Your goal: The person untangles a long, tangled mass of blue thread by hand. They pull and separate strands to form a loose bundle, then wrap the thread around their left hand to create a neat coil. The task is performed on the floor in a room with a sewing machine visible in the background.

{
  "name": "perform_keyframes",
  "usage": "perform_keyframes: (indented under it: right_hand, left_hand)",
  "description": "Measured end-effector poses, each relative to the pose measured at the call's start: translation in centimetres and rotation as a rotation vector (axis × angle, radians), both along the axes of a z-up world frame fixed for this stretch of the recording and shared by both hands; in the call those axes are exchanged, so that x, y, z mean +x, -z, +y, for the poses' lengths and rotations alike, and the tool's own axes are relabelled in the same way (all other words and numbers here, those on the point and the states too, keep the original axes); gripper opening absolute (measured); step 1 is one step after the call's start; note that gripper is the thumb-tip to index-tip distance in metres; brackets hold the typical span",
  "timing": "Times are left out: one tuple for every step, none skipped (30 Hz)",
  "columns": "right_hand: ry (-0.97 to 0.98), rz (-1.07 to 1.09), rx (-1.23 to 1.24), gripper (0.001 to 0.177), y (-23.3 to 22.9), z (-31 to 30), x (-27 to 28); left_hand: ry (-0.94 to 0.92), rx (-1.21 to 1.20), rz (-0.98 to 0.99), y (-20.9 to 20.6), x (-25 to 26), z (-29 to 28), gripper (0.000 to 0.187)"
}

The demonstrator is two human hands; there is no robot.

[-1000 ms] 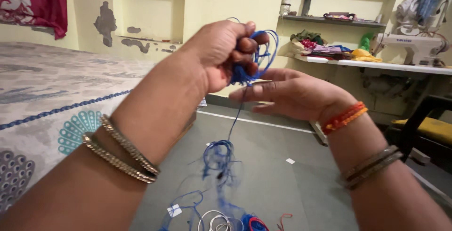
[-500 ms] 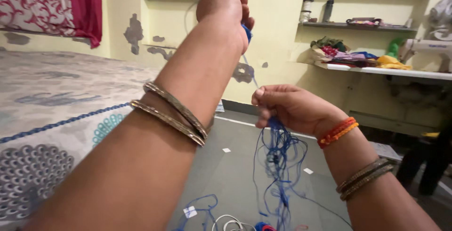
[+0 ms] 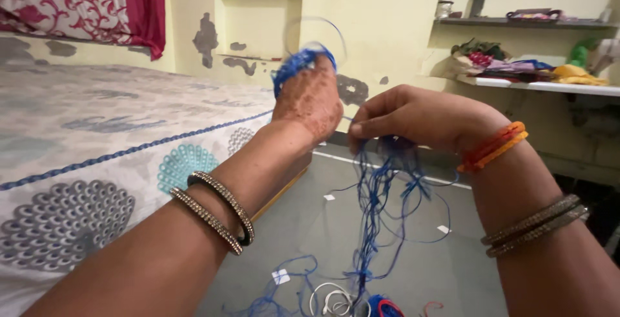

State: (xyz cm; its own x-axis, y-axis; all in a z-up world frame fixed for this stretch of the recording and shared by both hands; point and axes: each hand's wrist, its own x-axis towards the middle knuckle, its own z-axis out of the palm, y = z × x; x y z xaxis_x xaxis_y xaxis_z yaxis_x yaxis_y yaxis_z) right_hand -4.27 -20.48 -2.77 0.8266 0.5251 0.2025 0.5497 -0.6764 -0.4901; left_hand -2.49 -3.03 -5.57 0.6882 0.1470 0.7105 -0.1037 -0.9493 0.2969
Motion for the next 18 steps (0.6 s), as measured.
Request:
perform_keyframes:
  right_hand:
    - [0.024, -0.057, -0.024, 0.029, 0.1, -0.1, 0.3]
    - [0.05, -0.046, 0.007, 0.028, 0.4, -0.1, 0.8]
    - [0.082, -0.038, 0.038, 0.027, 0.7, -0.2, 1.3]
    - [0.113, -0.03, 0.069, 0.026, 1.1, -0.4, 1.9]
    - [0.096, -0.001, 0.112, 0.026, 1.6, -0.7, 2.5]
    - [0.079, 0.028, 0.155, 0.027, 2.1, -1.1, 3.0]
    - [0.061, 0.056, 0.198, 0.028, 2.6, -1.4, 3.5]
    - [-0.019, 0.15, 0.271, 0.028, 2.8, -1.8, 4.2]
    - [-0.1, 0.246, 0.346, 0.027, 3.0, -2.3, 4.8]
    - [-0.182, 0.341, 0.42, 0.027, 3.1, -2.8, 5.3]
    - [-0.228, 0.378, 0.439, 0.027, 3.1, -3.3, 5.8]
    - [-0.275, 0.415, 0.459, 0.027, 3.1, -3.7, 6.2]
    - [-0.326, 0.451, 0.479, 0.027, 3.0, -3.9, 6.6]
    - [-0.383, 0.497, 0.521, 0.027, 3.0, -4.1, 6.7]
    - [-0.442, 0.543, 0.562, 0.028, 2.9, -4.3, 6.8]
    - [-0.501, 0.588, 0.603, 0.028, 2.8, -4.4, 6.7]
    - [-0.545, 0.585, 0.596, 0.024, 2.7, -4.3, 6.7]
    - [-0.59, 0.583, 0.589, 0.022, 2.7, -4.0, 6.6]
  left_hand:
    - [0.019, 0.048, 0.103, 0.3, 0.1, 0.1, 0.033]
    - [0.038, 0.096, 0.206, 0.6, 0.2, 0.1, 0.028]
    - [0.062, 0.145, 0.305, 0.7, 0.2, 0.0, 0.027]
    - [0.154, 0.085, 0.396, 0.7, -0.1, -0.1, 0.03]
    - [0.253, 0.026, 0.485, 0.8, -0.4, -0.3, 0.033]
    - [0.352, -0.033, 0.574, 0.7, -0.8, -0.5, 0.037]
    - [0.37, 0.004, 0.593, 0.5, -1.2, -0.7, 0.041]
    - [0.389, 0.042, 0.612, 0.4, -1.5, -0.8, 0.047]
    - [0.406, 0.081, 0.633, 0.3, -1.8, -0.7, 0.053]
    - [0.427, 0.087, 0.585, 0.2, -1.8, -0.5, 0.048]
    - [0.448, 0.092, 0.537, 0.0, -1.7, -0.2, 0.044]
    - [0.468, 0.096, 0.489, -0.2, -1.5, 0.2, 0.039]
    - [0.41, 0.124, 0.388, -0.5, -1.2, 0.5, 0.039]
    - [0.353, 0.152, 0.288, -0.7, -0.8, 0.9, 0.039]
    - [0.293, 0.179, 0.186, -0.8, -0.5, 1.2, 0.039]
    - [0.294, 0.171, 0.127, -0.8, -0.2, 1.4, 0.037]
    - [0.295, 0.163, 0.066, -0.8, 0.1, 1.5, 0.035]
    - [0.296, 0.156, 0.006, -0.9, 0.4, 1.5, 0.034]
